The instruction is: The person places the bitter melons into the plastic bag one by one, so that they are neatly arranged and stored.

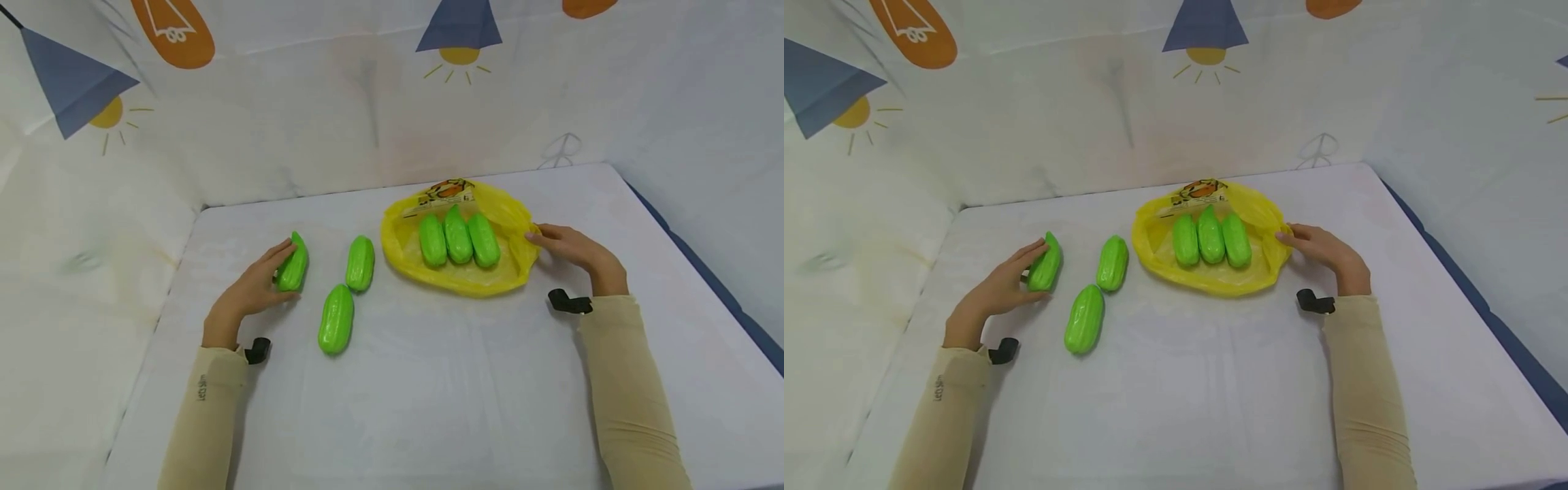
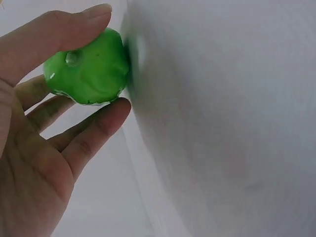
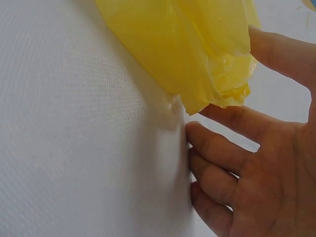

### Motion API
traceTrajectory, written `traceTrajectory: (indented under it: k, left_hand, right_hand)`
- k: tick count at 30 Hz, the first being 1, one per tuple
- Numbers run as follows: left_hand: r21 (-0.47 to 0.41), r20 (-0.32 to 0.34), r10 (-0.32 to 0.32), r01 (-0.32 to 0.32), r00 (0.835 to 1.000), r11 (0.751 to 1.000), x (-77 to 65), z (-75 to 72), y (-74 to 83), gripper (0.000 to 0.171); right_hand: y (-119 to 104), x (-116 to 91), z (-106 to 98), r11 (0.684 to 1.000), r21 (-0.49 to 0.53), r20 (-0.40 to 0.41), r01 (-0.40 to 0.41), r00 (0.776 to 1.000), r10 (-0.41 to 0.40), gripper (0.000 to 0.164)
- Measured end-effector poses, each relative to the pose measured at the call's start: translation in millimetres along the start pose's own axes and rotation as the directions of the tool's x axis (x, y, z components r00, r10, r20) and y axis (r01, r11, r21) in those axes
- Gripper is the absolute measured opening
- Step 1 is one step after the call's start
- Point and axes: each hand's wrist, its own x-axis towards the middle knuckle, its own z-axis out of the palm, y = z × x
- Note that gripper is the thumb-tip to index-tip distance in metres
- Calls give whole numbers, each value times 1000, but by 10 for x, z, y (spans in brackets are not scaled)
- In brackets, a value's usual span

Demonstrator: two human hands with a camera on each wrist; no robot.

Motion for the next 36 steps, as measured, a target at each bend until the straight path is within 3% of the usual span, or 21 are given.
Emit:
traceTrajectory:
  k: [9, 18, 26, 36]
  left_hand:
    - [15, -156, -16, 18, 988, 1000, -182, -162, -225, 95]
    - [8, -196, -54, 56, 979, 998, -302, -273, -359, 94]
    - [-3, -189, -52, 52, 981, 999, -262, -262, -258, 94]
    - [11, -253, 54, -53, 966, 999, -160, -155, -54, 92]
  right_hand:
    - [22, -3, 14, 1000, 22, 3, 6, 1000, -6, 96]
    - [54, -22, 10, 1000, 15, 2, 28, 1000, -28, 94]
    - [46, -33, 3, 1000, 3, 4, 11, 1000, -11, 95]
    - [9, -26, -9, 1000, -11, 5, 23, 1000, -23, 94]
